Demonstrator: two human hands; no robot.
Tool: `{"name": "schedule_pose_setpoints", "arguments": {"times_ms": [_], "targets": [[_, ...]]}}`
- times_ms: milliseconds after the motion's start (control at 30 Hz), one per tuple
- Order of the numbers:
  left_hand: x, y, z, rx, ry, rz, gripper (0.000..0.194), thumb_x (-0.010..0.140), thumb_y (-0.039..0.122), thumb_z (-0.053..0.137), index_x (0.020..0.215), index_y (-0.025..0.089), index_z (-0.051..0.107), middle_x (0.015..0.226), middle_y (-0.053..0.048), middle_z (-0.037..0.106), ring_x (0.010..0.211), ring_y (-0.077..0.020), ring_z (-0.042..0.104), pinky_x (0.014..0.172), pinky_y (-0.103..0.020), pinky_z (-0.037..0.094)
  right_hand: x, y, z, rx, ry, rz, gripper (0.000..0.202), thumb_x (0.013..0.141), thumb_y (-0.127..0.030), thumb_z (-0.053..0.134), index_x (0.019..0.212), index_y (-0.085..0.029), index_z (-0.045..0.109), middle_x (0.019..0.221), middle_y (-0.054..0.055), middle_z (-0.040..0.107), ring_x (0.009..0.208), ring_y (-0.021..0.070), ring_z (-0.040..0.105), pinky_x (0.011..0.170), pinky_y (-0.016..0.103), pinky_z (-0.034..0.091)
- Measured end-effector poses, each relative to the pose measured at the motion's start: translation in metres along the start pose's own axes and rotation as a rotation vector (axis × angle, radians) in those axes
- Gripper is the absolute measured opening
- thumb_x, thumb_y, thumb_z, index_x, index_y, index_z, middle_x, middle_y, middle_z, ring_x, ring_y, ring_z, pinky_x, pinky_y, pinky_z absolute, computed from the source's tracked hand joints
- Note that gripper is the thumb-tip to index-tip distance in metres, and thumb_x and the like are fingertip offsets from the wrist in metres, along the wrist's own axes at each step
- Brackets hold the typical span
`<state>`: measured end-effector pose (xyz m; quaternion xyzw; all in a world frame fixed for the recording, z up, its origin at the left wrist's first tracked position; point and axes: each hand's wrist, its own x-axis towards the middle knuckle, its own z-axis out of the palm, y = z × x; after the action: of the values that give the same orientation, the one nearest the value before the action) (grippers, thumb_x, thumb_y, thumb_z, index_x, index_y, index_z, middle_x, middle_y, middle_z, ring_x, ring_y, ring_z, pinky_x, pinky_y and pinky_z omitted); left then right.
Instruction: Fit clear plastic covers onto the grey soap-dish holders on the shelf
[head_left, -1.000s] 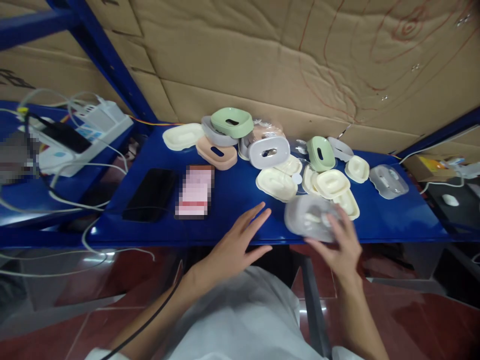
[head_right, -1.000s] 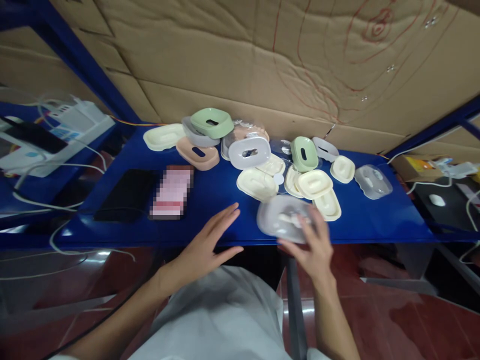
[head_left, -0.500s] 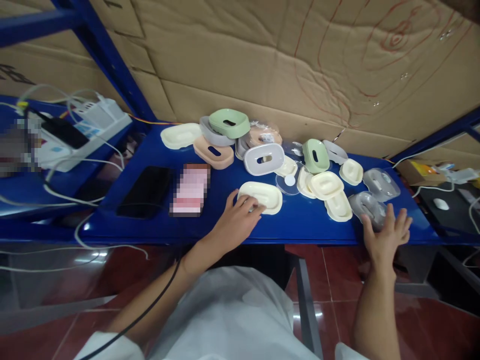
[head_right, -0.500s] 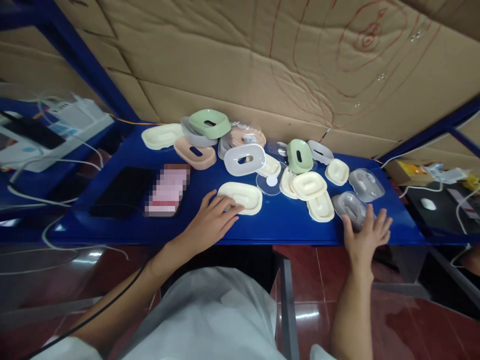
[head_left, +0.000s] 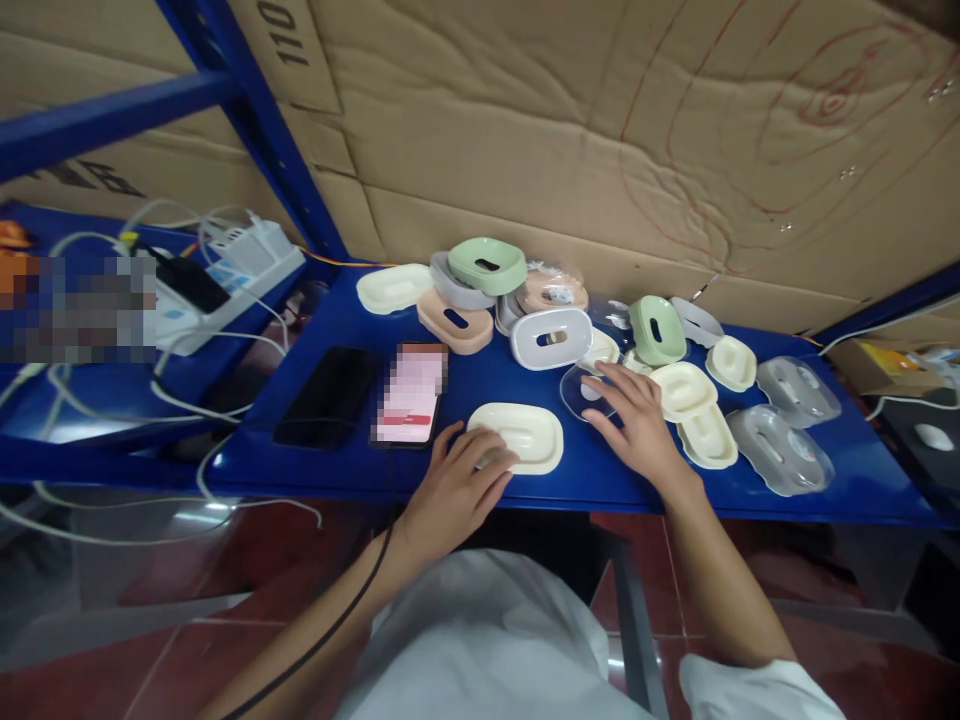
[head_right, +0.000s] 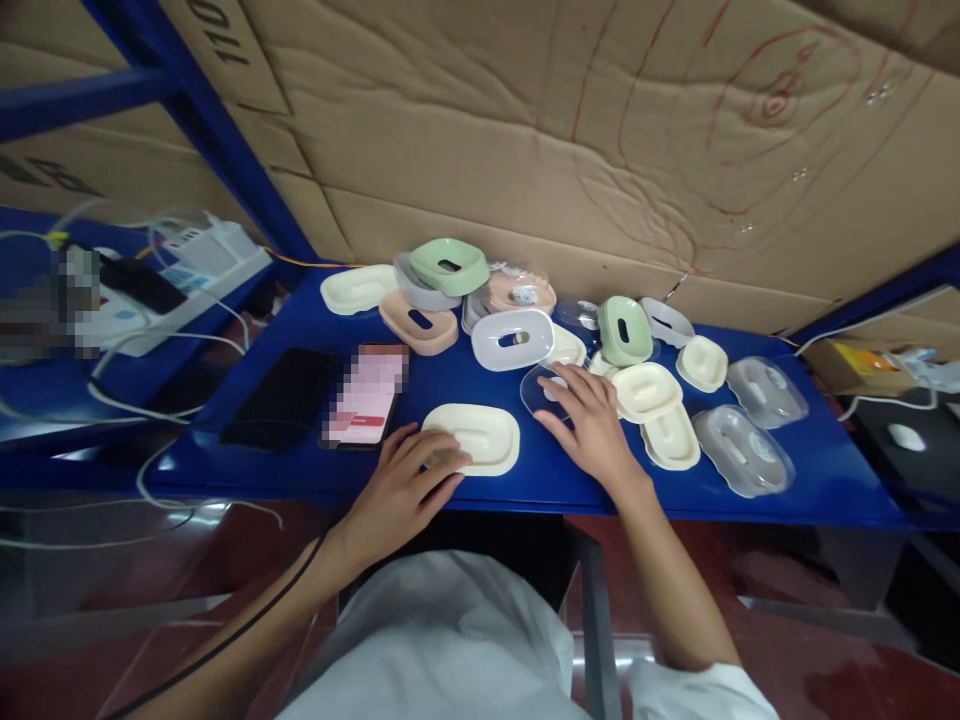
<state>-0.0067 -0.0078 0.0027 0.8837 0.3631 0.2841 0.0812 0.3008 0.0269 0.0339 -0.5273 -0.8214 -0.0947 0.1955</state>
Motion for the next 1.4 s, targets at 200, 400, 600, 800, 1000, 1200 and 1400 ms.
{"name": "schedule_pose_setpoints", "arguments": {"times_ms": [200,400,600,800,1000,1200,1400], "targets": [[-0.002,-0.004,0.007,-0.041,0.028,0.008,0.019,0.108,0.02,0.056,0.123,0.021,0.068,0.122,-0.009,0.073,0.119,-0.0233,0.069,0.113,-0.047,0.047,0.045,-0.007,0.02,-0.028,-0.075,-0.075,0.043,0.109,-0.038,0.054,0.148,-0.023,0.063,0.157,0.012,0.06,0.146,0.0327,0.051,0.118,0.054,0.035],[-0.006,-0.005,0.008,-0.025,0.109,0.016,0.022,0.106,0.024,0.062,0.126,0.019,0.067,0.122,-0.011,0.074,0.112,-0.0251,0.07,0.108,-0.046,0.052,0.065,0.002,0.037,-0.042,-0.03,-0.069,0.034,0.108,-0.029,0.057,0.138,-0.021,0.071,0.144,0.011,0.07,0.136,0.0305,0.06,0.116,0.052,0.033],[-0.008,-0.006,0.009,-0.028,0.115,0.019,0.023,0.105,0.023,0.062,0.127,0.019,0.067,0.122,-0.011,0.075,0.112,-0.0259,0.07,0.107,-0.046,0.053,0.065,0.014,0.043,-0.053,0.039,-0.073,0.033,0.11,-0.022,0.048,0.129,-0.023,0.075,0.132,0.01,0.076,0.125,0.0263,0.066,0.116,0.049,0.031],[-0.008,-0.005,0.01,-0.055,0.103,-0.01,0.024,0.105,0.023,0.062,0.129,0.021,0.066,0.123,-0.01,0.075,0.114,-0.0256,0.071,0.106,-0.046,0.054,0.061,0.01,0.041,-0.061,0.062,-0.086,0.032,0.112,-0.025,0.046,0.127,-0.022,0.074,0.128,0.01,0.077,0.123,0.0253,0.066,0.116,0.048,0.031],[-0.011,-0.004,0.009,-0.075,0.115,-0.079,0.04,0.103,0.025,0.066,0.142,0.024,0.059,0.137,-0.013,0.067,0.128,-0.0283,0.067,0.108,-0.045,0.057,0.059,0.003,0.029,-0.003,0.205,-0.106,0.027,0.111,-0.021,0.049,0.125,-0.021,0.072,0.122,0.011,0.078,0.12,0.0238,0.07,0.111,0.044,0.039],[-0.012,-0.002,0.012,-0.141,0.175,-0.184,0.067,0.098,0.024,0.073,0.158,0.03,0.044,0.159,-0.016,0.047,0.136,-0.0308,0.063,0.111,-0.048,0.059,0.038,-0.03,0.007,0.122,0.29,-0.29,0.031,0.106,-0.017,0.056,0.134,-0.023,0.069,0.119,0.01,0.077,0.119,0.0238,0.07,0.105,0.041,0.051],[-0.01,-0.005,0.01,-0.092,0.149,-0.129,0.065,0.1,0.021,0.071,0.158,0.035,0.047,0.175,-0.014,0.029,0.159,-0.0379,0.038,0.122,-0.058,0.049,-0.012,-0.08,0.006,0.183,0.074,-0.327,0.034,0.105,-0.011,0.055,0.132,-0.021,0.071,0.116,0.01,0.077,0.112,0.0227,0.07,0.104,0.041,0.051]]}}
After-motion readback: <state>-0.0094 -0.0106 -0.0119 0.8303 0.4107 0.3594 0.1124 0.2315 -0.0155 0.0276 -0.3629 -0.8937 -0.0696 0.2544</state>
